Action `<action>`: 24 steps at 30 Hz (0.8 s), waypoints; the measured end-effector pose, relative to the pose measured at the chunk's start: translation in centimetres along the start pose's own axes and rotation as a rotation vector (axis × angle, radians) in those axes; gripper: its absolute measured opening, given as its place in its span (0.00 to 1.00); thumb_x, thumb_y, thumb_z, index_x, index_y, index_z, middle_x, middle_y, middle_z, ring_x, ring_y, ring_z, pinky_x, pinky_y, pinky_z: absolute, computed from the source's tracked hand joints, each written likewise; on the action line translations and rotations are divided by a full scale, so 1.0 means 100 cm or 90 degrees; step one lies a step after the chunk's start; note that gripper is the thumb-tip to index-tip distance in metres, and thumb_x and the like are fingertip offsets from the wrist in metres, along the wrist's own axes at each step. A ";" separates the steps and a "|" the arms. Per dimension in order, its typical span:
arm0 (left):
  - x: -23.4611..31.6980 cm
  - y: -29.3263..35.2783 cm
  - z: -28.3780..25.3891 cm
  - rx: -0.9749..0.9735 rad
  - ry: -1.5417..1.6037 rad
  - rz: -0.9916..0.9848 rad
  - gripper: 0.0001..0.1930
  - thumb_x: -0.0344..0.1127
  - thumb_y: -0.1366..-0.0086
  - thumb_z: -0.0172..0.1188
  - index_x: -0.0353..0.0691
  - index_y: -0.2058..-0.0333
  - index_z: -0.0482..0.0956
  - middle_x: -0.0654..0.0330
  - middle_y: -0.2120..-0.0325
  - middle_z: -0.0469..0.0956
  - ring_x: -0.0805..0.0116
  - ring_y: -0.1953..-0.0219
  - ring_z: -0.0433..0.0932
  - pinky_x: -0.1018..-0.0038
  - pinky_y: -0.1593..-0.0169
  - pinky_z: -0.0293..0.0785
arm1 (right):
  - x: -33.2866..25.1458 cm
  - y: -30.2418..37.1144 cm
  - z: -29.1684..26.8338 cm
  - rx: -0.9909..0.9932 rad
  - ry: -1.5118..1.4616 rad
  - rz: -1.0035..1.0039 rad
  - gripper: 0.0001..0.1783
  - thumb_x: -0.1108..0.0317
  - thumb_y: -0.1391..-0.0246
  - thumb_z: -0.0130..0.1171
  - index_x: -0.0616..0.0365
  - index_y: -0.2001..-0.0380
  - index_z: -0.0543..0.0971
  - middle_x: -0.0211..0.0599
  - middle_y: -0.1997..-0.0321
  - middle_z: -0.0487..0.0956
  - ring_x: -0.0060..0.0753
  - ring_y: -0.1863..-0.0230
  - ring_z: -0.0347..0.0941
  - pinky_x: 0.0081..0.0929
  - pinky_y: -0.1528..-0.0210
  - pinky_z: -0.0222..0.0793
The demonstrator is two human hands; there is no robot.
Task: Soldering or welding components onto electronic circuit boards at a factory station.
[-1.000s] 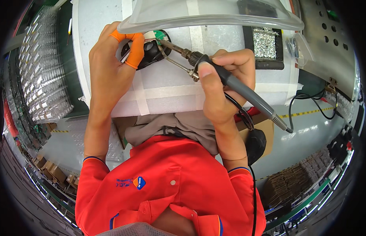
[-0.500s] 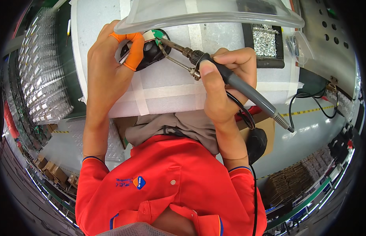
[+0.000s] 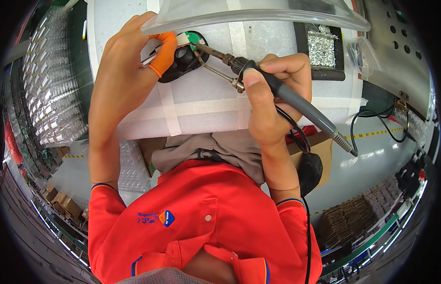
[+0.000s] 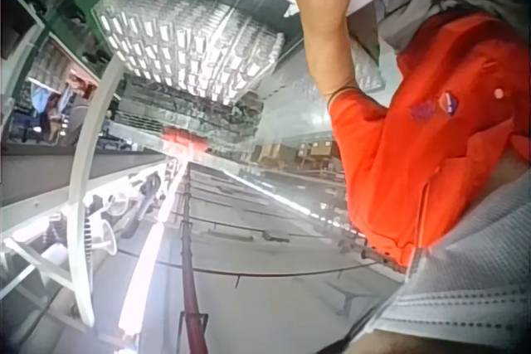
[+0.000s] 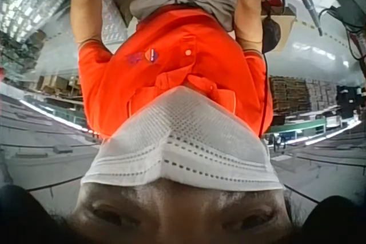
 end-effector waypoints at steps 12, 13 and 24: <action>-0.007 -0.012 0.003 -0.150 -0.058 -0.019 0.09 0.23 0.44 0.61 0.31 0.62 0.77 0.50 0.70 0.78 0.53 0.69 0.78 0.67 0.62 0.72 | -0.002 0.001 0.000 -0.004 0.034 0.047 0.10 0.79 0.51 0.53 0.58 0.67 0.65 0.31 0.74 0.64 0.18 0.74 0.57 0.15 0.74 0.55; -0.007 -0.013 0.003 -0.135 -0.011 -0.022 0.06 0.21 0.49 0.59 0.29 0.70 0.74 0.49 0.72 0.75 0.49 0.70 0.75 0.64 0.64 0.70 | -0.002 0.000 0.000 -0.004 0.027 0.042 0.09 0.79 0.51 0.53 0.58 0.67 0.65 0.31 0.74 0.64 0.18 0.74 0.56 0.15 0.73 0.55; -0.008 -0.017 0.001 -0.154 -0.025 -0.004 0.11 0.27 0.42 0.63 0.32 0.60 0.77 0.48 0.69 0.81 0.51 0.69 0.79 0.66 0.62 0.73 | -0.002 0.000 -0.003 0.027 0.020 0.042 0.09 0.78 0.52 0.52 0.58 0.67 0.65 0.30 0.74 0.64 0.17 0.74 0.55 0.15 0.71 0.55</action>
Point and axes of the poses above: each hand's wrist, its own y-axis away from the middle knuckle, its own z-axis out of the palm, x = y × z, the point moved 6 cm from there along -y, towards the middle knuckle
